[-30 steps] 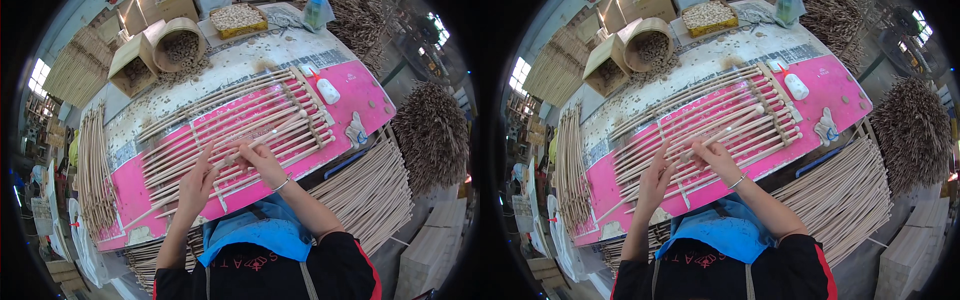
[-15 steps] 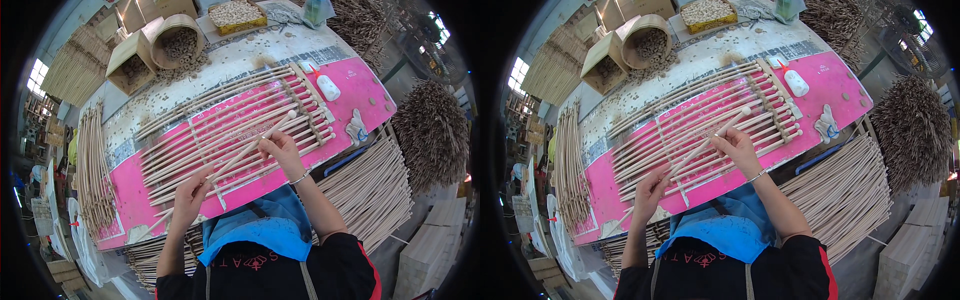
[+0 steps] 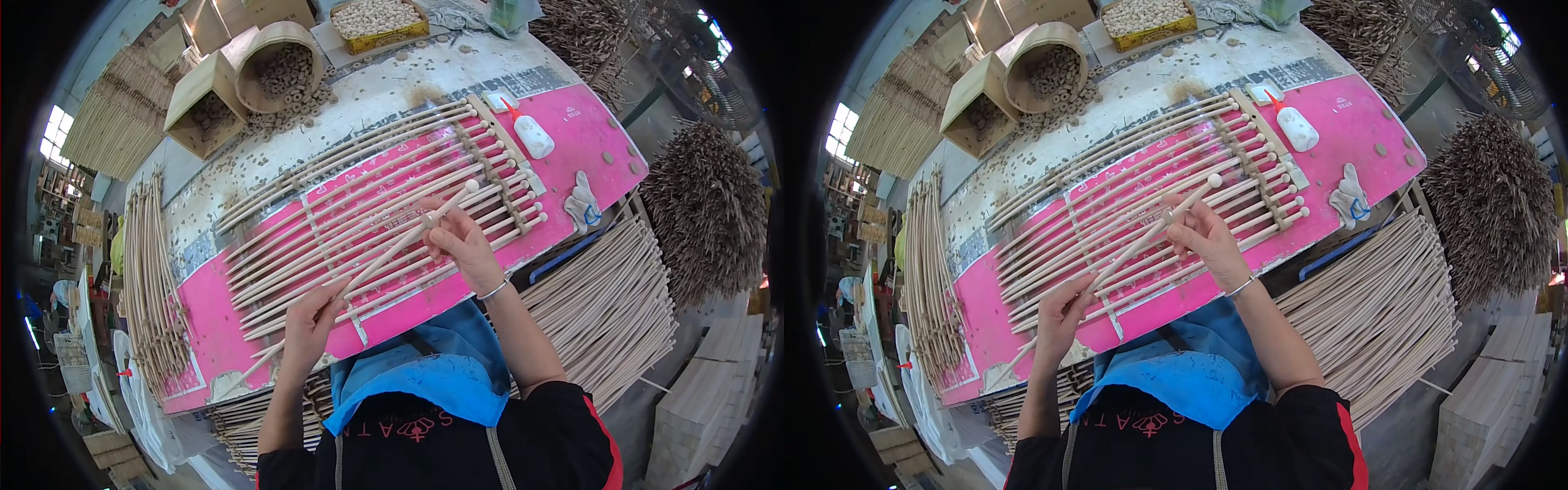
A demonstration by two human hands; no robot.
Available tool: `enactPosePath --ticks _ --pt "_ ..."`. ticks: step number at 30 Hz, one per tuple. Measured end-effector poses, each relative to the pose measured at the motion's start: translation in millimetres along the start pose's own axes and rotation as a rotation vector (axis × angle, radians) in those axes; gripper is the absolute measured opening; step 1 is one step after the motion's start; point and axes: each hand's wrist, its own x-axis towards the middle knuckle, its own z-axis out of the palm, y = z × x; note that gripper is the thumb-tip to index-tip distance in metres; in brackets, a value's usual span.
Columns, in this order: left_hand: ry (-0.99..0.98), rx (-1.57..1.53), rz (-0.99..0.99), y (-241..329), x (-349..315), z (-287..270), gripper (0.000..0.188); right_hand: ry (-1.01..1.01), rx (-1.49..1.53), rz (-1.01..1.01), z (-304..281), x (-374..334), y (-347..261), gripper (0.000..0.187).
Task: Assembling wooden racks by sliding small wooden rings onto rods and applying glue for securement.
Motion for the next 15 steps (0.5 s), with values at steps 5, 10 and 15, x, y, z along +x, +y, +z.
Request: enactPosePath --ticks 5,10,15 --pt "-0.010 0.001 -0.021 -1.2 4.0 -0.7 0.036 0.058 -0.039 0.030 -8.3 2.8 2.1 0.033" --pt "-0.023 0.035 0.023 -0.2 11.4 1.8 0.037 0.097 -0.089 0.078 -18.8 1.2 3.3 0.042" --pt "-0.011 0.007 -0.020 4.9 20.9 7.8 0.034 0.091 -0.034 0.027 -24.4 1.0 -0.3 0.028"
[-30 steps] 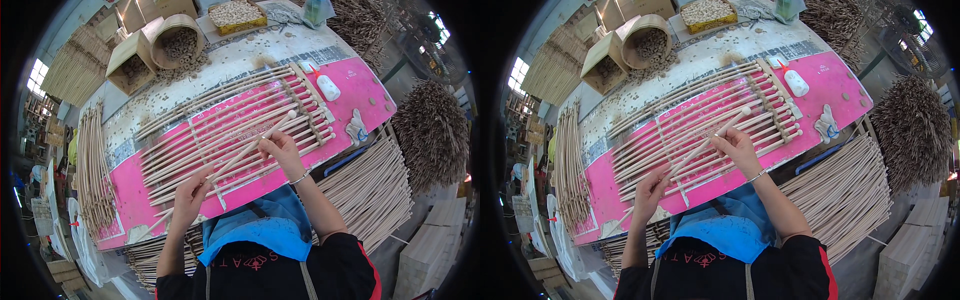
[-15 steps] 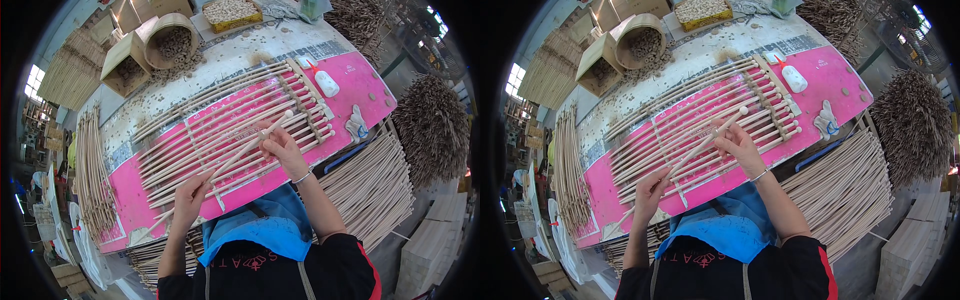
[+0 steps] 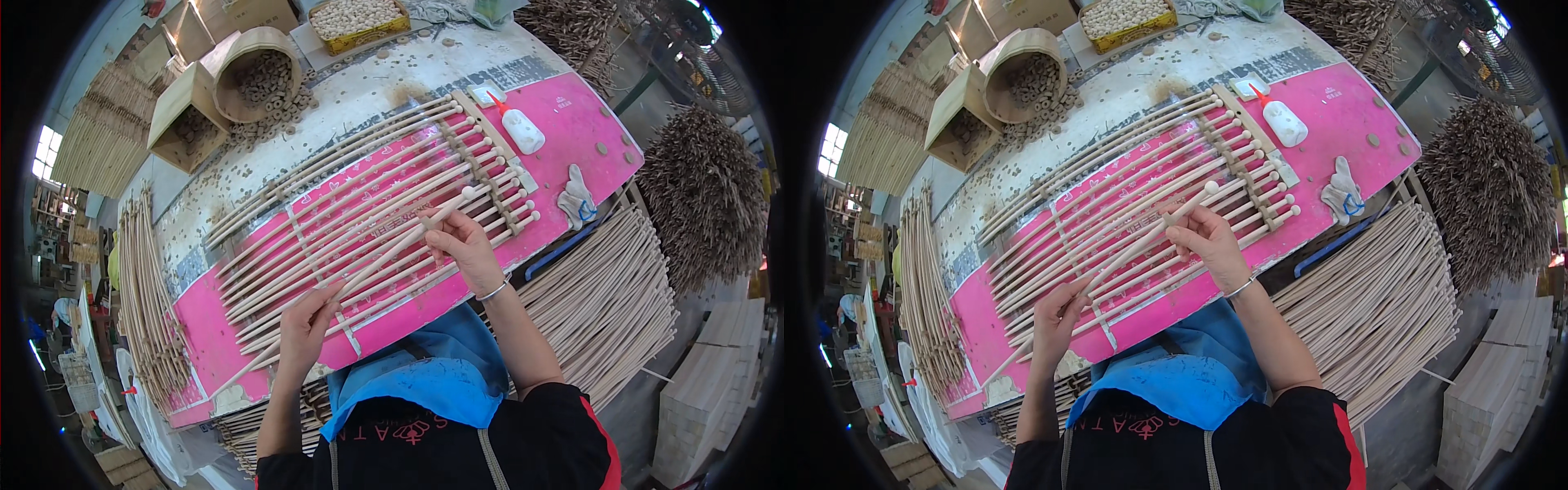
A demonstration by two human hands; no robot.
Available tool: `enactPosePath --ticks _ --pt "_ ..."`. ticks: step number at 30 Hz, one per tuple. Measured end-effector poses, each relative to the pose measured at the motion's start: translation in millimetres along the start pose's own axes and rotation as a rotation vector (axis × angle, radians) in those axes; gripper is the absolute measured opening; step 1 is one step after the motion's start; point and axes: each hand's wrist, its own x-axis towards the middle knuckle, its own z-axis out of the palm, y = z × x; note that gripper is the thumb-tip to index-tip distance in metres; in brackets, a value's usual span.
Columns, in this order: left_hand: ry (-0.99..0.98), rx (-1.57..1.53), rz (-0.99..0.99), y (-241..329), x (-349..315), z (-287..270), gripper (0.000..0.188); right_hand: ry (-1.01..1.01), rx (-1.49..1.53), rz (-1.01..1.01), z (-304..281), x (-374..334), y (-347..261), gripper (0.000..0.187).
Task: Assembling wooden racks by sliding small wooden rings onto rods and applying glue for securement.
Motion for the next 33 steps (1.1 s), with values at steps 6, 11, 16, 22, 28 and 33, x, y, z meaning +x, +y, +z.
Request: enactPosePath --ticks 6,11,16,22,28,33 --pt "-0.028 0.083 -0.001 4.3 17.4 0.3 0.034 0.105 -0.082 0.021 -13.5 5.0 3.6 0.036" --pt "-0.031 0.111 0.035 7.5 36.1 3.8 0.034 0.119 -0.031 0.004 -16.9 10.7 -1.1 0.024" --pt "-0.042 0.138 0.063 6.8 61.6 7.9 0.031 0.253 -0.161 -0.037 -26.3 21.1 -6.5 0.023" --pt "0.081 0.298 0.292 1.6 122.4 23.7 0.026 0.323 -0.256 -0.140 -40.7 25.1 -14.5 0.027" --pt "0.176 0.399 0.340 -15.5 173.6 50.4 0.025 0.283 -0.268 -0.089 -39.3 21.7 -16.8 0.025" --pt "0.190 0.456 0.367 -23.5 197.8 68.3 0.026 0.258 -0.232 -0.068 -42.4 21.4 -16.0 0.024"
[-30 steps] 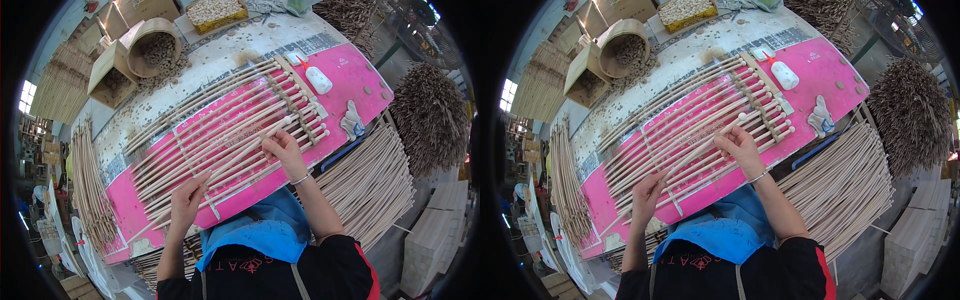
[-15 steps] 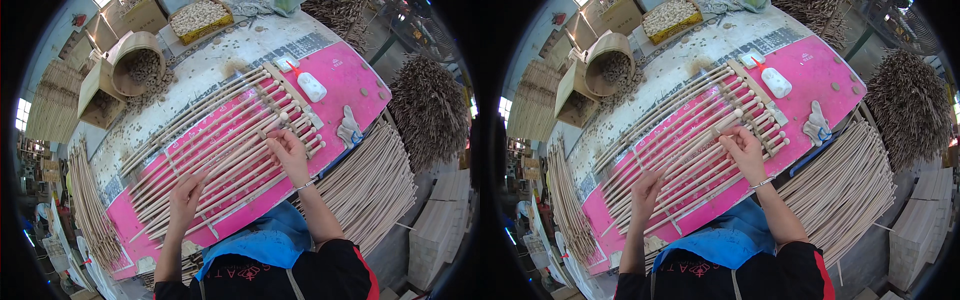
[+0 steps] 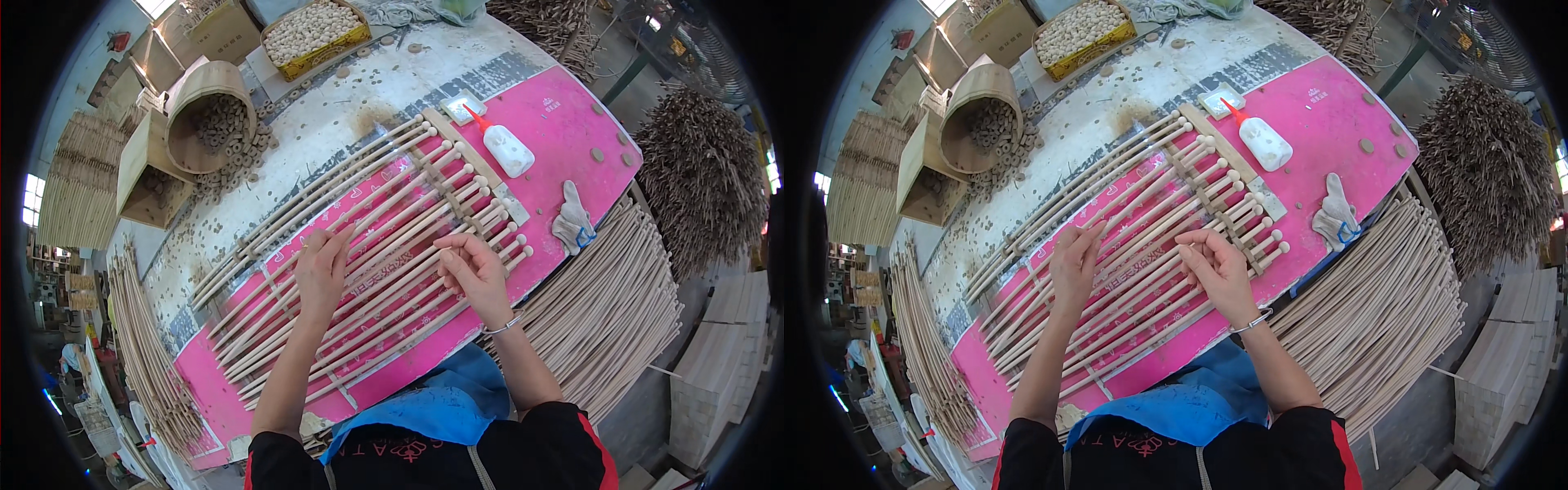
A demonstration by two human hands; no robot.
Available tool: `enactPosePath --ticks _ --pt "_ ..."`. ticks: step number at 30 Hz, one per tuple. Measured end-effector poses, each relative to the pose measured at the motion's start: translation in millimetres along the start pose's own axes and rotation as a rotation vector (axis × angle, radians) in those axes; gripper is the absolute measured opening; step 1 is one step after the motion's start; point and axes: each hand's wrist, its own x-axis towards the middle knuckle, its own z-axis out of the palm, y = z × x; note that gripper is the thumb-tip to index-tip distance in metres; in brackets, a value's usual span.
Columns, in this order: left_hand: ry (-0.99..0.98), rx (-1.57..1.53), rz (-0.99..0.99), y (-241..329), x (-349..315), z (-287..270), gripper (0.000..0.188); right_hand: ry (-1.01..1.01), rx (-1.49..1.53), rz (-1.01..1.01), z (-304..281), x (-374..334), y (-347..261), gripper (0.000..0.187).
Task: Assembling wooden racks by sliding small wooden rings onto rods and applying glue for securement.
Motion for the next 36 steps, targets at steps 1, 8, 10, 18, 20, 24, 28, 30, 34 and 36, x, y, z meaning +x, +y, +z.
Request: enactPosePath --ticks 1,8,10,18,20,24,28,30,34,36 --pt "0.009 0.025 0.028 -0.6 1.7 2.0 0.026 -0.009 0.008 0.006 0.3 -0.4 -1.3 0.023" --pt "0.007 0.064 0.089 -6.5 6.5 8.0 0.026 -0.024 0.000 0.026 -0.3 0.6 2.7 0.023" --pt "-0.007 0.067 0.085 -6.8 6.3 8.8 0.026 -0.026 0.005 0.024 0.6 0.6 3.6 0.022" --pt "-0.029 0.095 0.087 -8.3 4.2 10.2 0.030 -0.062 0.005 0.013 4.8 -0.5 2.4 0.022" --pt "-0.029 0.104 0.099 -8.8 4.1 8.3 0.031 -0.071 0.010 0.005 5.8 -1.7 2.5 0.022" --pt "0.032 0.027 0.081 -21.4 10.4 -3.3 0.034 -0.066 -0.006 0.015 6.2 -4.5 1.4 0.021" --pt "0.075 0.154 0.064 -56.9 21.6 -28.9 0.038 -0.072 -0.003 -0.005 6.6 -7.6 1.8 0.022" --pt "0.048 0.262 0.062 -74.5 22.9 -32.0 0.040 -0.094 -0.001 -0.001 6.7 -8.6 2.5 0.023" --pt "0.042 0.317 0.096 -88.2 24.8 -27.5 0.034 -0.088 -0.020 0.032 11.5 -13.8 -0.8 0.023" --pt "0.089 0.357 0.103 -90.2 26.9 -24.3 0.029 -0.096 -0.021 -0.016 14.4 -16.6 0.8 0.023"
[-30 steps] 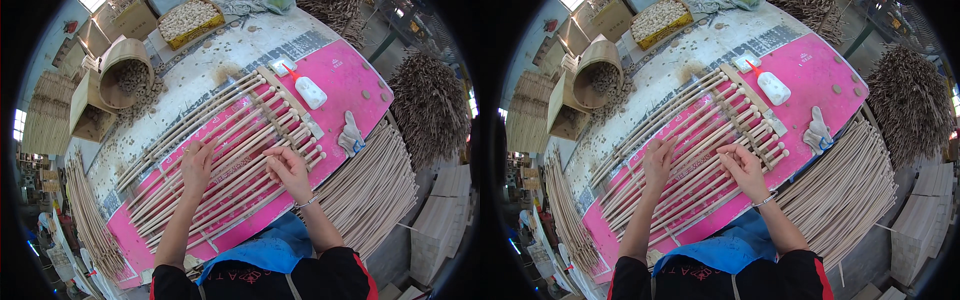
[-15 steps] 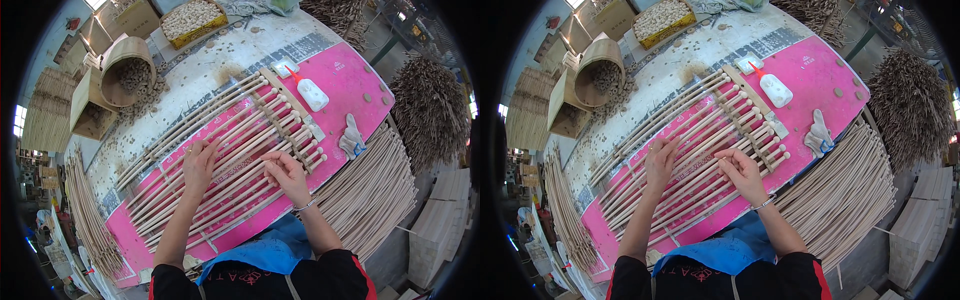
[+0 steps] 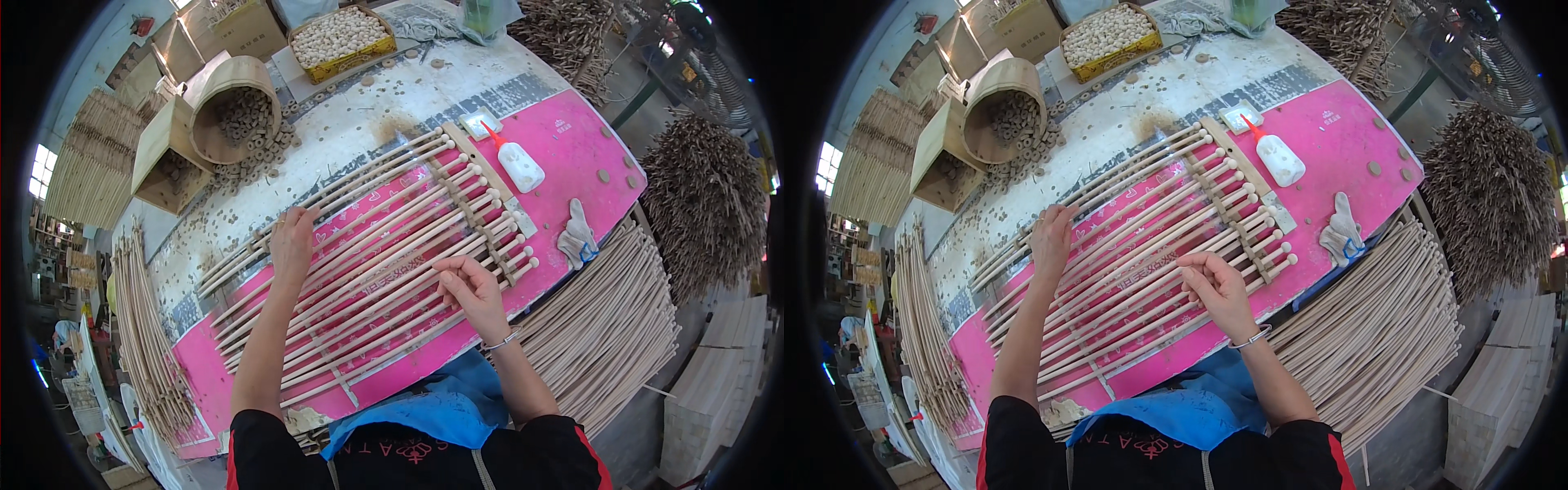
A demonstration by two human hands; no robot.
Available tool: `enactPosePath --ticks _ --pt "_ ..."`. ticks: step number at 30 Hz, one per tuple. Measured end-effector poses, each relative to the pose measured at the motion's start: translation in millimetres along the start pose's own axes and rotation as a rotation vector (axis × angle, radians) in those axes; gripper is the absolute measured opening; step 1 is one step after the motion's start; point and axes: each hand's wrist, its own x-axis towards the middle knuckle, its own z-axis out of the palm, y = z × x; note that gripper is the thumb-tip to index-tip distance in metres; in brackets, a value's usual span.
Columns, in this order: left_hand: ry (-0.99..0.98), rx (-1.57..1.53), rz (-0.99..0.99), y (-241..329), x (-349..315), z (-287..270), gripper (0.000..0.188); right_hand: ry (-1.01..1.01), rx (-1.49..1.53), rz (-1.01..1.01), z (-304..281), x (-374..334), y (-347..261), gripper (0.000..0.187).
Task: Assembling wooden racks by sliding small wooden rings onto rods and applying glue for securement.
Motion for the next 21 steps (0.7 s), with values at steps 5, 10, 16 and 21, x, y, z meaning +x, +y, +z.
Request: enactPosePath --ticks 5,10,16,21 --pt "0.000 0.100 0.019 -13.3 -3.4 8.7 0.029 -0.053 -0.024 0.007 14.4 -6.7 3.0 0.022" --pt "0.067 0.108 0.083 0.6 -11.9 -24.5 0.032 -0.135 -0.075 0.006 29.8 -1.3 11.3 0.024" --pt "0.095 0.061 0.219 67.5 -63.5 -115.7 0.043 -0.129 0.377 0.134 62.7 39.0 14.0 0.046" --pt "0.020 0.036 0.083 74.6 -117.1 -165.1 0.050 -0.090 0.365 0.079 81.6 29.7 6.7 0.035"
